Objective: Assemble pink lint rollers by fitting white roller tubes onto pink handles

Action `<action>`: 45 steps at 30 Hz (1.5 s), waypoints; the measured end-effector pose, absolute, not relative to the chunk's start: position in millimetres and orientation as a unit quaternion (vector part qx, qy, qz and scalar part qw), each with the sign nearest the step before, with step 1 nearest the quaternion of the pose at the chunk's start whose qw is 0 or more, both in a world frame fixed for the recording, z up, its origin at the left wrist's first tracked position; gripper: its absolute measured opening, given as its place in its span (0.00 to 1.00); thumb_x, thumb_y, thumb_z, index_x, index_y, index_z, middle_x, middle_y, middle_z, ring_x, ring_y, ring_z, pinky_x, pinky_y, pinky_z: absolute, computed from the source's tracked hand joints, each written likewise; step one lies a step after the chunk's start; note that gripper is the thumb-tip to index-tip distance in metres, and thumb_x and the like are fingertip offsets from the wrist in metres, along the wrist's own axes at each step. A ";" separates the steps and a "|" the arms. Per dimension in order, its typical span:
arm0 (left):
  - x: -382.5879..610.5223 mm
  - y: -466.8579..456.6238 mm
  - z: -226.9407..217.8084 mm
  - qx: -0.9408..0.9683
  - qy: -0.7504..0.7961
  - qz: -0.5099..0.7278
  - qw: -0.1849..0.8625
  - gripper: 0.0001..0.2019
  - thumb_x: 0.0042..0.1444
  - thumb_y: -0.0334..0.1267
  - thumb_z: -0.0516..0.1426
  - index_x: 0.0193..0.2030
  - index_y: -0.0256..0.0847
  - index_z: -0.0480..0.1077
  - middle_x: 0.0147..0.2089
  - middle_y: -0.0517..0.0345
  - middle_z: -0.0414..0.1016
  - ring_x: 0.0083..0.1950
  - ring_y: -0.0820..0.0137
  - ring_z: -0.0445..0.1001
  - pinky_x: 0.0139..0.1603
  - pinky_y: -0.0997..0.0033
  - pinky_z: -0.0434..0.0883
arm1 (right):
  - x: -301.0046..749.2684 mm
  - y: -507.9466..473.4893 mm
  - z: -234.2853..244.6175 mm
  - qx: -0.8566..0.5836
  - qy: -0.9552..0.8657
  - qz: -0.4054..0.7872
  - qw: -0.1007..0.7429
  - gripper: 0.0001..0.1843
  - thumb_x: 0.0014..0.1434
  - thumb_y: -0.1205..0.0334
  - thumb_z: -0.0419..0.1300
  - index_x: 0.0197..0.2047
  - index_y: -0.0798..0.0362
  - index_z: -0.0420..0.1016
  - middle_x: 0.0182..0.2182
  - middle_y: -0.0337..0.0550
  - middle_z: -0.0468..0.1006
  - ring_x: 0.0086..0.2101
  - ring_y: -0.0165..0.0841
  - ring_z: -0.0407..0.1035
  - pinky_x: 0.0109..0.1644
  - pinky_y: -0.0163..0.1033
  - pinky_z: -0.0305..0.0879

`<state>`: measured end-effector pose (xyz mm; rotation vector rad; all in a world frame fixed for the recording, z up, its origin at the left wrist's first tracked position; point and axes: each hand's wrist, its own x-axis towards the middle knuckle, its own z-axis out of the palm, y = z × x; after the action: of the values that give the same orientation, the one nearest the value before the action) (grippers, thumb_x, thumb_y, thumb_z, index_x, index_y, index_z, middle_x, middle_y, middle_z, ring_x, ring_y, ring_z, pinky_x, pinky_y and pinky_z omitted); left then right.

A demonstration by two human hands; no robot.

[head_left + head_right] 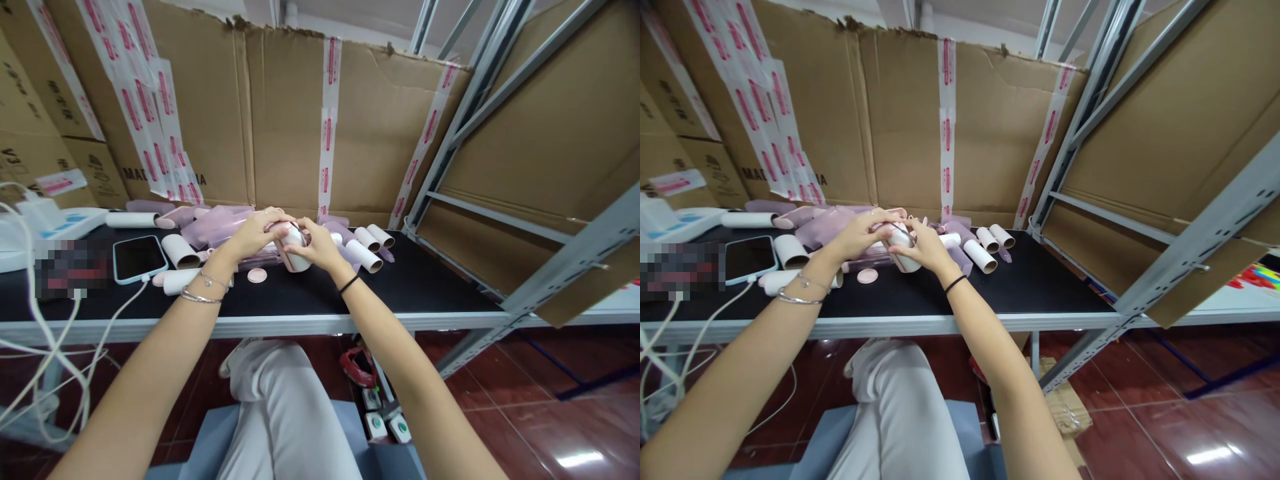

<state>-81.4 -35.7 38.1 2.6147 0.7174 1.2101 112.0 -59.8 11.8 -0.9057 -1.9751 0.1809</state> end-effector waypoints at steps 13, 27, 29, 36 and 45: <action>-86.6 -31.5 42.6 0.894 0.279 0.352 -0.001 0.19 0.62 0.45 0.46 0.46 0.39 0.73 0.48 0.49 0.77 0.49 0.63 0.74 0.52 0.63 0.69 | 99.2 -52.6 0.7 -0.353 -0.804 0.107 0.467 0.31 0.44 0.44 0.67 0.47 0.54 0.68 0.44 0.46 0.75 0.43 0.39 0.69 0.46 0.43 0.65; -75.9 -28.5 40.9 0.853 0.331 0.403 -0.023 0.18 0.61 0.40 0.44 0.41 0.39 0.74 0.43 0.50 0.80 0.45 0.64 0.77 0.48 0.66 0.71 | 93.3 -44.8 1.8 -0.373 -0.786 0.151 0.470 0.24 0.46 0.49 0.62 0.44 0.53 0.67 0.38 0.43 0.72 0.39 0.38 0.68 0.45 0.45 0.67; -75.8 -25.5 39.8 0.852 0.325 0.410 -0.027 0.18 0.62 0.40 0.43 0.40 0.38 0.74 0.42 0.50 0.80 0.44 0.64 0.77 0.47 0.66 0.71 | 93.6 -43.0 1.6 -0.372 -0.786 0.155 0.468 0.24 0.46 0.48 0.61 0.43 0.53 0.67 0.37 0.43 0.72 0.38 0.38 0.68 0.45 0.45 0.67; -70.4 -16.2 27.6 0.836 0.295 0.461 -0.037 0.19 0.64 0.43 0.41 0.38 0.39 0.71 0.41 0.49 0.79 0.43 0.65 0.76 0.46 0.66 0.71 | 95.5 -34.4 -5.5 -0.355 -0.771 0.179 0.497 0.26 0.46 0.46 0.60 0.45 0.53 0.66 0.39 0.44 0.73 0.41 0.39 0.69 0.48 0.47 0.66; -63.5 -14.2 16.8 0.809 0.288 0.508 -0.073 0.18 0.64 0.43 0.41 0.39 0.38 0.70 0.40 0.48 0.77 0.43 0.65 0.76 0.48 0.64 0.70 | 95.7 -34.9 -8.1 -0.359 -0.752 0.200 0.515 0.25 0.47 0.50 0.61 0.46 0.53 0.65 0.42 0.46 0.73 0.43 0.39 0.69 0.49 0.45 0.67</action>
<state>-63.5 -14.2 16.8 2.6650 0.9475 1.6741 95.7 -34.9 -8.1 -0.8634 -1.8075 0.4816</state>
